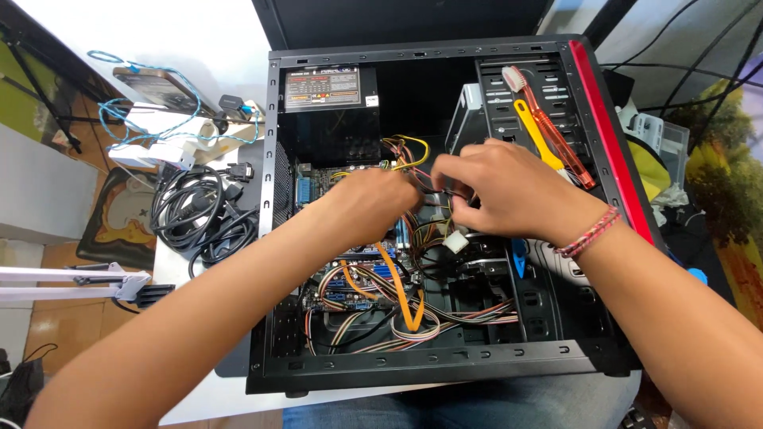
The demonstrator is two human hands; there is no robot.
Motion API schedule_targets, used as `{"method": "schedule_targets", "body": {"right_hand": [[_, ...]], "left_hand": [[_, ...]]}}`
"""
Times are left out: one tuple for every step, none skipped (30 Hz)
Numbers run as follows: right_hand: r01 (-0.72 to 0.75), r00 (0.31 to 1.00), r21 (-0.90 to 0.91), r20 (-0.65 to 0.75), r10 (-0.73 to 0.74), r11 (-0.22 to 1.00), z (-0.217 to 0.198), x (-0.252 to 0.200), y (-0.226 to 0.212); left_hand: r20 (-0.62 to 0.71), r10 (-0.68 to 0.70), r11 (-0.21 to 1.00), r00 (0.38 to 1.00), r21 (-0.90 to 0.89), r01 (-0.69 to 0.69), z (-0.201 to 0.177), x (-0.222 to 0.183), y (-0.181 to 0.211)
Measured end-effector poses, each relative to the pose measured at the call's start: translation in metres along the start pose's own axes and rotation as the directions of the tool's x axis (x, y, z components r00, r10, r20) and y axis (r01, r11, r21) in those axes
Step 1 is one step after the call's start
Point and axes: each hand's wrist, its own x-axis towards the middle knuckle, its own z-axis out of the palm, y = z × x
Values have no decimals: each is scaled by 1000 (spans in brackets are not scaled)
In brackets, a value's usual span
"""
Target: Organizing and connecting internal cables inside an open desktop computer case.
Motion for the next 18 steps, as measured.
{"method": "schedule_targets", "body": {"right_hand": [[1, 1000, 0, 3, -1, 1000, 1, 0, 1], [-7, 1000, 4, 16, 7, 1000, 2, 0, 1], [-18, 999, 7, 29, 18, 1000, 2, -1, 2], [-21, 999, 6, 33, 21, 1000, 1, 0, 1], [-45, 996, -10, 79, 46, 999, -1, 1, 0], [-69, 990, -28, 124, 72, 997, -3, 3, 0], [-69, 989, -28, 127, 72, 997, -3, 3, 0], [-88, 984, -33, 150, 92, 996, -3, 3, 1], [-108, 978, -36, 173, 112, 994, -3, 2, 1], [-109, 978, -34, 177, 113, 993, -4, 2, 1], [-103, 981, -26, 161, 106, 994, -5, 2, 1], [-98, 984, -19, 146, 99, 995, -6, 2, 1], [-96, 984, -17, 148, 97, 995, -7, 3, 0], [-113, 980, -19, 160, 114, 993, -8, 4, -1], [-134, 976, -21, 173, 135, 991, -9, 4, -2], [-136, 975, -19, 176, 137, 991, -9, 4, -2], [-104, 985, 5, 136, 102, 995, -10, 4, -2], [-71, 993, 28, 96, 68, 997, -10, 4, -3]], "left_hand": [[-1, -2, 1000, 1000, -3, 2, 8, 5, -3], [62, -12, 999, 998, 46, 9, 15, 10, -6], [126, -22, 996, 992, 94, 10, 23, 17, -8], [125, -19, 996, 992, 90, 8, 28, 19, -8], [106, 5, 999, 994, 53, -10, 32, 21, -8], [87, 28, 999, 996, 17, -30, 36, 23, -7], [86, 28, 999, 996, 14, -29, 38, 23, -8], [63, 44, 998, 997, 45, -47, 41, 23, -8], [43, 61, 995, 997, 75, -64, 43, 23, -8], [45, 61, 995, 997, 72, -64, 38, 21, -8], [38, 60, 991, 997, 121, -65, 33, 19, -8], [31, 60, 983, 998, 169, -65, 29, 17, -8], [32, 58, 984, 998, 168, -62, 22, 14, -8], [3, 38, 976, 999, 213, -38, 15, 12, -7], [-25, 23, 966, 999, 256, -15, 9, 10, -6], [-23, 23, 967, 999, 253, -17, 6, 8, -9], [-79, 14, 986, 997, 168, -1, 3, 7, -11], [-133, 0, 997, 991, 81, 11, 0, 6, -13]]}}
